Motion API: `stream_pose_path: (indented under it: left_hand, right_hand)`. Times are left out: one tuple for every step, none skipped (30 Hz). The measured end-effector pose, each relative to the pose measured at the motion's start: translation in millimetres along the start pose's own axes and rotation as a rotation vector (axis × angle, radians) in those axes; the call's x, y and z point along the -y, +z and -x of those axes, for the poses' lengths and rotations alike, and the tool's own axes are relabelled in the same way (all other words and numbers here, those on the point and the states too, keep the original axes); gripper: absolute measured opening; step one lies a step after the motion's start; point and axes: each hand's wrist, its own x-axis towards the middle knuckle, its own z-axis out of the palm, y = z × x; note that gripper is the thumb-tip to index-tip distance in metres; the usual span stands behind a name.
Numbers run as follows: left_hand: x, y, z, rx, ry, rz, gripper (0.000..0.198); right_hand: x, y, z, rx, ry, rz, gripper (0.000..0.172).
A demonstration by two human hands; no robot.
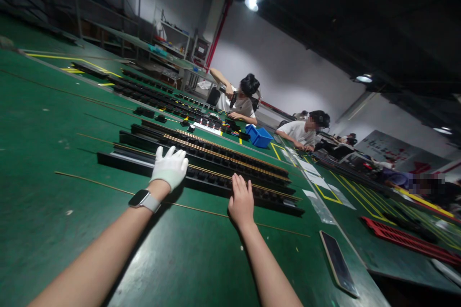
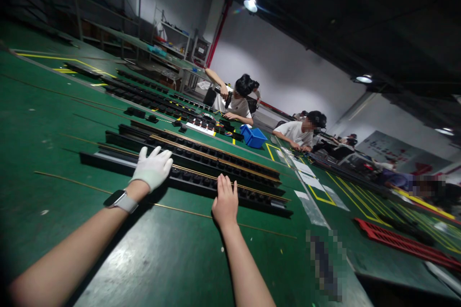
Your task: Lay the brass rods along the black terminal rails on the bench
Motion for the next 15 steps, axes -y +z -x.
stream_pose_path:
  left_hand:
    - [2.2,-0.2,-0.3,0.026,0.002,-0.003,0.048]
    - [3.7,-0.1,-0.6,0.043,0.004,-0.006,0.048]
    - [4.5,0.2,-0.8,0.048,0.004,-0.008,0.047]
    - [4.8,0.5,-1.2,0.047,0.002,-0.007,0.047]
    - [4.7,0.5,-1.8,0.040,-0.004,-0.004,0.047]
    - [4.2,0.0,-2.6,0.028,-0.009,0.002,0.047]
    - [3.3,-1.1,-3.7,0.014,-0.012,0.012,0.047]
    - [1.9,-3.1,-5.1,-0.004,-0.009,0.026,0.047]
    - [0.0,-6.1,-6.8,-0.023,0.002,0.044,0.047]
    - [-2.7,-10.1,-8.5,-0.045,0.023,0.066,0.047]
    - [-6.4,-15.1,-10.3,-0.069,0.053,0.090,0.047]
    - [-11.2,-20.9,-11.8,-0.092,0.089,0.118,0.047]
    - [-17.1,-27.3,-12.8,-0.111,0.128,0.149,0.047]
    - [-24.1,-34.0,-13.3,-0.117,0.173,0.181,0.046]
    - [-32.1,-40.5,-13.1,-0.105,0.218,0.215,0.045]
  right_hand:
    - [0.1,-0.2,-0.1,-0.001,0.000,-0.007,0.082]
    - [0.3,-0.4,-0.1,-0.002,0.000,-0.013,0.083]
    - [0.5,-0.5,0.0,-0.003,-0.001,-0.018,0.083]
    - [0.8,-0.5,0.1,-0.005,-0.002,-0.021,0.084]
    - [1.0,-0.4,0.4,-0.007,-0.006,-0.023,0.085]
    - [1.3,-0.1,0.7,-0.010,-0.010,-0.022,0.086]
    - [1.5,0.3,1.1,-0.014,-0.015,-0.019,0.087]
    - [1.7,0.6,1.3,-0.018,-0.022,-0.016,0.087]
    - [1.9,0.7,1.5,-0.023,-0.028,-0.013,0.088]
    - [2.0,0.4,1.5,-0.031,-0.034,-0.013,0.089]
    - [2.2,-0.4,1.5,-0.042,-0.038,-0.018,0.089]
    - [2.5,-2.0,1.6,-0.057,-0.043,-0.027,0.088]
    - [3.0,-4.5,1.9,-0.076,-0.049,-0.042,0.086]
    - [3.7,-7.8,2.8,-0.096,-0.058,-0.062,0.083]
    - [4.7,-11.8,4.5,-0.116,-0.069,-0.088,0.078]
